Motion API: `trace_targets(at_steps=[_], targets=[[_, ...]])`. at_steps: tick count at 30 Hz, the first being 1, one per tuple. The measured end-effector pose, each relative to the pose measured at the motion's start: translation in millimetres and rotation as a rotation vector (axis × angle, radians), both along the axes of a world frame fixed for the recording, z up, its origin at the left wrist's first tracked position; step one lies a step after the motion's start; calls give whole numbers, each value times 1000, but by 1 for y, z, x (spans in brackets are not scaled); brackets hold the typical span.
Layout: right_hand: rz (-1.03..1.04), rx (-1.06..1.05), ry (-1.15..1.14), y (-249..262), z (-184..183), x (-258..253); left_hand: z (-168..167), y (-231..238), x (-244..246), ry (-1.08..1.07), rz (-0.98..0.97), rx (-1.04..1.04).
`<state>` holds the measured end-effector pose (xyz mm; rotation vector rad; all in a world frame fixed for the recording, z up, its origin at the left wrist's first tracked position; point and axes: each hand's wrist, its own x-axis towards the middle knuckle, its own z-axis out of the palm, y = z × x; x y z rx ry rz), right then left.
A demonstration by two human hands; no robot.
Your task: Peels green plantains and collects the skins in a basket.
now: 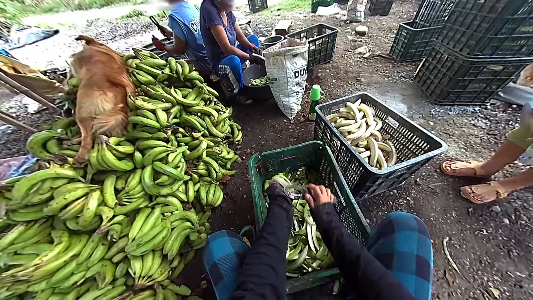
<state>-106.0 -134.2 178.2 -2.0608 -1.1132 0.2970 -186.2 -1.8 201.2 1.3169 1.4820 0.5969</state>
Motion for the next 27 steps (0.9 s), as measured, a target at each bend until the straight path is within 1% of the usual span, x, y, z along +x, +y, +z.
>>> trace_targets(at_steps=[2, 3, 5, 6, 7, 8, 9, 10, 11, 12, 13, 14, 15, 16, 17, 18, 19, 21, 22, 23, 24, 25, 26, 27], targets=[[-48, 62, 2, -11, -9, -6, 16, -9, 3, -77, -7, -120], [-50, 77, -16, -10, -2, -3, 29, -24, 3, -200, -6, -142], [-17, 1, -33, 1, 31, 12, 59, -48, -2, -271, -139, -102], [17, -92, -31, 9, 49, 24, 67, -55, -4, -330, -195, -42], [72, -194, -30, 16, 64, 40, 62, -52, -5, -421, -276, 43], [124, -232, -79, 24, 69, 55, 55, -45, -10, -490, -411, 107], [135, -158, -203, 30, 63, 67, 48, -35, -17, -508, -548, 156], [89, 28, -366, 40, 45, 74, 41, -25, -24, -504, -655, 185], [205, -263, -237, 37, 81, 77, 37, -18, -30, -508, -721, 196], [258, -427, -144, 40, 104, 77, 35, -14, -34, -527, -753, 202], [270, -463, -94, 43, 109, 76, 34, -12, -38, -543, -769, 211], [254, -431, -77, 45, 104, 73, 33, -11, -42, -529, -799, 223], [225, -354, -84, 48, 88, 72, 33, -10, -47, -480, -849, 241], [206, -357, -80, 49, 84, 69, 35, -11, -51, -413, -907, 263], [191, -444, -52, 47, 92, 66, 40, -14, -52, -353, -947, 267], [171, -496, -26, 46, 94, 66, 44, -18, -53, -335, -932, 218], [139, -466, -14, 45, 87, 69, 45, -23, -51, -370, -822, 127], [80, -212, -75, 45, 56, 77, 39, -22, -41, -533, -446, -115], [95, -92, -121, 45, 43, 78, 33, -19, -38, -636, -276, -223], [141, -21, -146, 43, 34, 73, 21, -15, -37, -728, -151, -310], [211, -10, -131, 37, 32, 64, 14, -14, -32, -721, -60, -317], [281, -15, -114, 30, 28, 55, 12, -13, -30, -611, -36, -250], [344, -42, -90, 22, 22, 45, 13, -12, -32, -463, -110, -186], [385, -65, -64, 12, 16, 37, 10, -5, -36, -282, -253, -134]])
